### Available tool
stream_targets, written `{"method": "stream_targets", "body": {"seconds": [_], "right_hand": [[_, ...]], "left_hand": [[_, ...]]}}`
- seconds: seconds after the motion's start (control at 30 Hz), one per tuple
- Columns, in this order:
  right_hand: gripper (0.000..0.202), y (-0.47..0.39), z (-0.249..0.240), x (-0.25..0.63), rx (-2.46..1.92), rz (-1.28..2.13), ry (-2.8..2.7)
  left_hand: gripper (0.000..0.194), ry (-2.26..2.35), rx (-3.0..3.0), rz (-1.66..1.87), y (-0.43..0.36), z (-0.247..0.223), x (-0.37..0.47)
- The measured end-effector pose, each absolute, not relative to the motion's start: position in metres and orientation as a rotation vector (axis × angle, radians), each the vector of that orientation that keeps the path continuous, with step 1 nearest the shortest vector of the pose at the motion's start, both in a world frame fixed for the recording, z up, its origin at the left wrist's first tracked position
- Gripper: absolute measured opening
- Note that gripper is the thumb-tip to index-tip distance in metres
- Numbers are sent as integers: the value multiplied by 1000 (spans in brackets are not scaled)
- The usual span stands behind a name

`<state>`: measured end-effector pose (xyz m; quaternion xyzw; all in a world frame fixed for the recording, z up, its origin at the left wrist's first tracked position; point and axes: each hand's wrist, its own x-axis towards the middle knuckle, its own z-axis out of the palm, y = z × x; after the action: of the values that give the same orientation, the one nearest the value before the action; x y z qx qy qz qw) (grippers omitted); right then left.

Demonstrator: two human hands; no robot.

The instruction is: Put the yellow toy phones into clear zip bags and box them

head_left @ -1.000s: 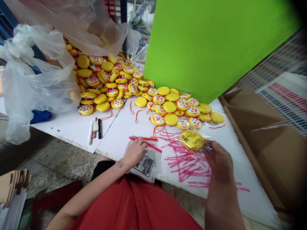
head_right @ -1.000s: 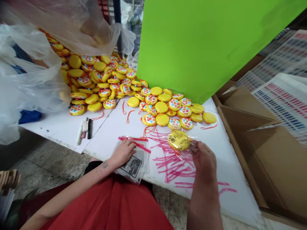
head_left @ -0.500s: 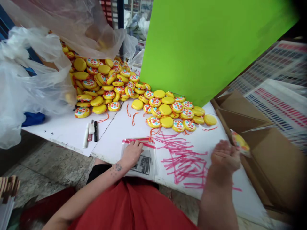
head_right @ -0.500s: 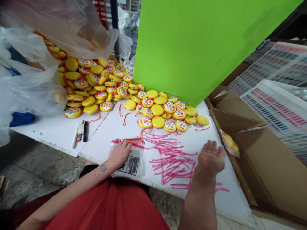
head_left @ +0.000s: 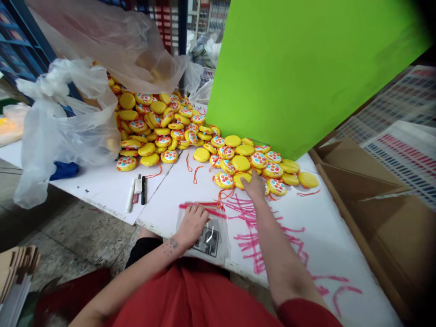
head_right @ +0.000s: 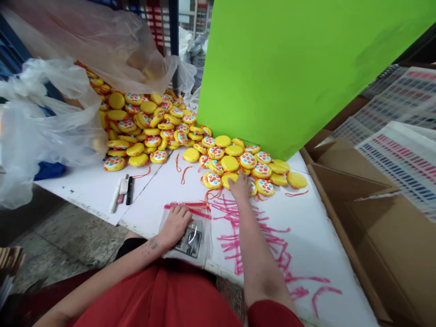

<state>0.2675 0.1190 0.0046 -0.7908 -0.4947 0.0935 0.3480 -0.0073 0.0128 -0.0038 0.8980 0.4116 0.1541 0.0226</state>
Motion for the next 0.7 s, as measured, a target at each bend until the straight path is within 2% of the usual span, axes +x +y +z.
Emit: {"method": "stream_targets", "body": {"seconds": [0.13,0.2,0.27,0.33,0.43,0.53,0.63,0.7], "right_hand": [[83,114,1,255,-2129,131,-1246],[82,105,-1,253,-2041,123,-1271],[71,94,-1,257,-1958,189,-1259],[61,81,0,263,-1852,310,-1125],[59,57,8,267,-1581,558,-889],[56,30,24,256,-1342,869,-900],[52,12,37,233,-1215,1112,-992],[49,9,38,216,-1188,1150,-1007]], "left_hand": [[17,1168,2758,524,13,-6,-10],[17,1164,2718,520,14,-7,-11],[17,1155,2664,530,15,-10,-11],[24,1150,2607,564,16,-12,-11],[42,1181,2533,631,16,-14,-10],[54,1208,2471,670,16,-15,-11],[57,1201,2455,664,16,-13,-11],[48,1181,2475,636,16,-11,-11]]}}
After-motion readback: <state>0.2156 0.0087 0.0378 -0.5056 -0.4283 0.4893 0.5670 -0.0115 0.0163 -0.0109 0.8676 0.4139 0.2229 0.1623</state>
